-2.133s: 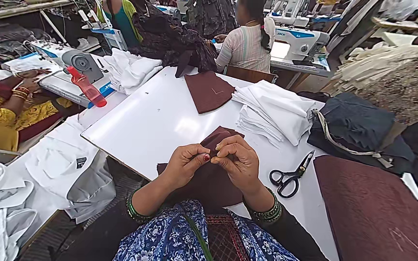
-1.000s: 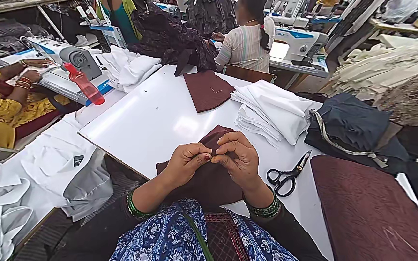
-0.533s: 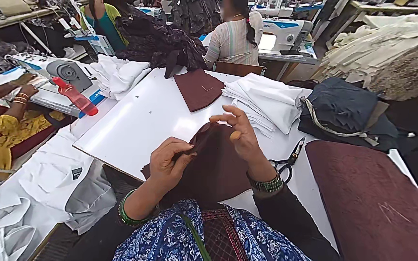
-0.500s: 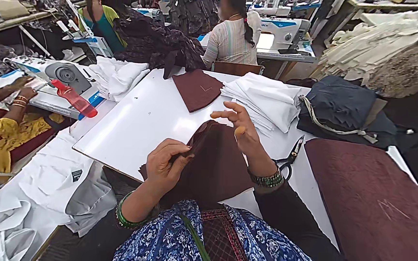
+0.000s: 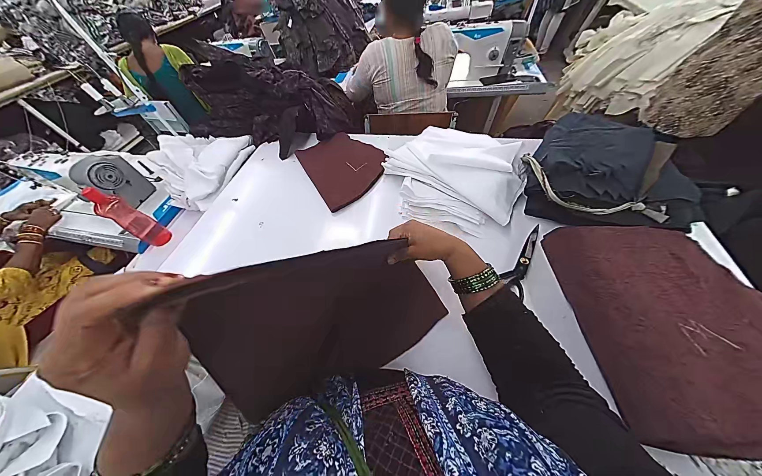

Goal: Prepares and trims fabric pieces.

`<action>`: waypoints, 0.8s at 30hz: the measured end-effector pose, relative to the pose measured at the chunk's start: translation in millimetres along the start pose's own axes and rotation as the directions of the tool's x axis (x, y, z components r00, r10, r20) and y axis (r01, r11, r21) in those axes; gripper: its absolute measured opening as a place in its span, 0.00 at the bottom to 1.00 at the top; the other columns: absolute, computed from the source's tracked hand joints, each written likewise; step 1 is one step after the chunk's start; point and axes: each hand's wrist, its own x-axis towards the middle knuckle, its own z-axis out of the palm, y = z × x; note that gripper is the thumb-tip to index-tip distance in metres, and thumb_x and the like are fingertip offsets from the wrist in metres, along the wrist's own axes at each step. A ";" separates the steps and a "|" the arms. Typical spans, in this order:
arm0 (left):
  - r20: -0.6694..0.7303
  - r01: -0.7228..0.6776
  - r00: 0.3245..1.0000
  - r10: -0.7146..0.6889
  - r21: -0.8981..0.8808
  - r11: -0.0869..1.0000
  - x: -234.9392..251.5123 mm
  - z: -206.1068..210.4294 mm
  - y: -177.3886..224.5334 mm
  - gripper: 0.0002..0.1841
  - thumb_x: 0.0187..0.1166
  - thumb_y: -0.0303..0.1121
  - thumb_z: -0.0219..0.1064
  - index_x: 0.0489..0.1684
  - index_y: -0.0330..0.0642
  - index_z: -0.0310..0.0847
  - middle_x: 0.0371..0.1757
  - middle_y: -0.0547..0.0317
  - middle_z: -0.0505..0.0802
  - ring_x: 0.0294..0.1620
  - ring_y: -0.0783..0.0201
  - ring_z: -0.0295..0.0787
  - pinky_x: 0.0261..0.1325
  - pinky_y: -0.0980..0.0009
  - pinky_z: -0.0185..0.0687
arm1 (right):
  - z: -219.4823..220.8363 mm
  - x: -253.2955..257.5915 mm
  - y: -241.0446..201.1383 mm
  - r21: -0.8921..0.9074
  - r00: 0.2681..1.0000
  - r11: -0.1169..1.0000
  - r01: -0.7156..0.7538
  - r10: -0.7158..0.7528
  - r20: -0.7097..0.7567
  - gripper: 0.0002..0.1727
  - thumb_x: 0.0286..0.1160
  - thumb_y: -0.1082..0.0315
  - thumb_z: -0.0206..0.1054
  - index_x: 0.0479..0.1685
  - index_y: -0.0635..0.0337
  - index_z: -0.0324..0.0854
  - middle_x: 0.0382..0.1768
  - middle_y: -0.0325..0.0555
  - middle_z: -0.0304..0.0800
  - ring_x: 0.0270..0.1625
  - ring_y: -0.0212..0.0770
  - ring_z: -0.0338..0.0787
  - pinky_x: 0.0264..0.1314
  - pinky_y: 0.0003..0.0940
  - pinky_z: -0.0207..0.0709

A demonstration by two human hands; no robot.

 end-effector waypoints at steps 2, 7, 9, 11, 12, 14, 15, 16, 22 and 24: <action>-0.038 0.071 0.997 -0.071 -0.002 0.998 5.2 -17.2 -18.6 0.05 0.82 0.40 0.71 0.48 0.56 0.89 0.48 0.79 0.93 0.51 0.77 0.90 0.60 0.73 0.86 | -3.5 -6.2 -4.9 -0.081 0.995 0.994 0.077 -0.082 -0.057 0.14 0.75 0.62 0.72 0.28 0.65 0.86 0.25 0.39 0.84 0.31 0.28 0.81 0.40 0.33 0.74; -0.081 0.252 0.962 -0.262 -0.110 0.961 21.0 -61.2 -75.1 0.12 0.75 0.37 0.76 0.52 0.48 0.82 0.49 0.74 0.93 0.53 0.72 0.91 0.65 0.67 0.86 | -50.9 -28.9 -67.5 -0.402 0.924 0.875 0.269 -0.352 -0.148 0.25 0.72 0.48 0.69 0.17 0.59 0.79 0.15 0.37 0.77 0.22 0.31 0.78 0.28 0.35 0.69; -0.086 0.332 0.937 -0.339 -0.086 0.940 30.6 -69.0 -88.9 0.10 0.75 0.33 0.74 0.50 0.51 0.81 0.46 0.81 0.92 0.49 0.79 0.90 0.60 0.74 0.86 | -70.0 -39.6 -104.6 -0.454 0.911 0.842 0.290 -0.388 -0.139 0.24 0.68 0.45 0.71 0.16 0.55 0.79 0.15 0.31 0.76 0.21 0.23 0.75 0.24 0.25 0.65; -0.026 0.441 0.897 -0.441 -0.029 0.897 37.6 -70.8 -106.1 0.08 0.80 0.35 0.70 0.51 0.57 0.81 0.43 0.87 0.90 0.44 0.86 0.87 0.52 0.82 0.84 | -84.6 -42.9 -136.5 -0.468 0.912 0.833 0.293 -0.391 -0.125 0.22 0.63 0.44 0.74 0.16 0.51 0.82 0.15 0.24 0.77 0.21 0.14 0.73 0.22 0.16 0.63; 0.035 0.496 0.868 -0.496 0.002 0.868 42.5 -65.9 -113.2 0.06 0.83 0.38 0.68 0.51 0.63 0.80 0.41 0.91 0.88 0.38 0.90 0.83 0.45 0.86 0.80 | -91.5 -39.0 -146.8 -0.493 0.921 0.826 0.271 -0.371 -0.115 0.21 0.61 0.43 0.75 0.16 0.49 0.81 0.15 0.23 0.77 0.21 0.14 0.73 0.21 0.16 0.63; 0.129 0.593 0.797 -0.591 0.024 0.805 59.0 -41.6 -130.0 0.05 0.84 0.36 0.65 0.50 0.61 0.79 0.37 0.90 0.86 0.31 0.91 0.79 0.35 0.88 0.78 | -106.1 -19.5 -156.9 -0.595 0.959 0.788 0.158 -0.266 -0.098 0.21 0.61 0.45 0.75 0.19 0.53 0.82 0.17 0.30 0.79 0.23 0.25 0.77 0.27 0.30 0.69; 0.136 0.660 0.744 -0.655 0.011 0.752 69.8 -26.2 -143.1 0.06 0.84 0.33 0.64 0.53 0.53 0.78 0.37 0.83 0.86 0.31 0.87 0.81 0.36 0.83 0.80 | -113.6 -5.4 -158.4 -0.638 0.978 0.766 0.081 -0.185 -0.098 0.21 0.64 0.48 0.76 0.23 0.58 0.84 0.21 0.39 0.82 0.28 0.35 0.82 0.34 0.41 0.72; 0.137 0.721 0.688 -0.713 -0.024 0.692 80.0 -12.5 -159.0 0.08 0.84 0.31 0.63 0.56 0.47 0.77 0.39 0.78 0.87 0.33 0.84 0.85 0.38 0.80 0.85 | -120.4 10.9 -157.5 -0.676 0.987 0.737 -0.002 -0.109 -0.121 0.20 0.68 0.51 0.77 0.26 0.61 0.85 0.25 0.45 0.84 0.32 0.42 0.84 0.40 0.49 0.74; 0.108 0.606 0.787 -0.608 -0.320 0.728 133.5 0.3 -246.9 0.08 0.86 0.27 0.60 0.57 0.43 0.73 0.43 0.73 0.90 0.40 0.77 0.92 0.49 0.73 0.91 | -134.4 85.3 -183.9 -0.810 0.936 0.529 -0.254 -0.076 -0.343 0.22 0.80 0.52 0.70 0.42 0.68 0.86 0.44 0.64 0.91 0.57 0.65 0.89 0.65 0.65 0.72; 0.139 0.511 0.858 -0.495 -0.338 0.790 132.0 -17.7 -268.6 0.09 0.85 0.26 0.60 0.58 0.43 0.73 0.48 0.74 0.91 0.46 0.77 0.92 0.55 0.73 0.91 | -122.5 95.1 -182.4 -0.846 0.908 0.477 -0.239 -0.200 -0.369 0.23 0.79 0.52 0.69 0.38 0.69 0.85 0.41 0.66 0.90 0.53 0.68 0.90 0.57 0.69 0.74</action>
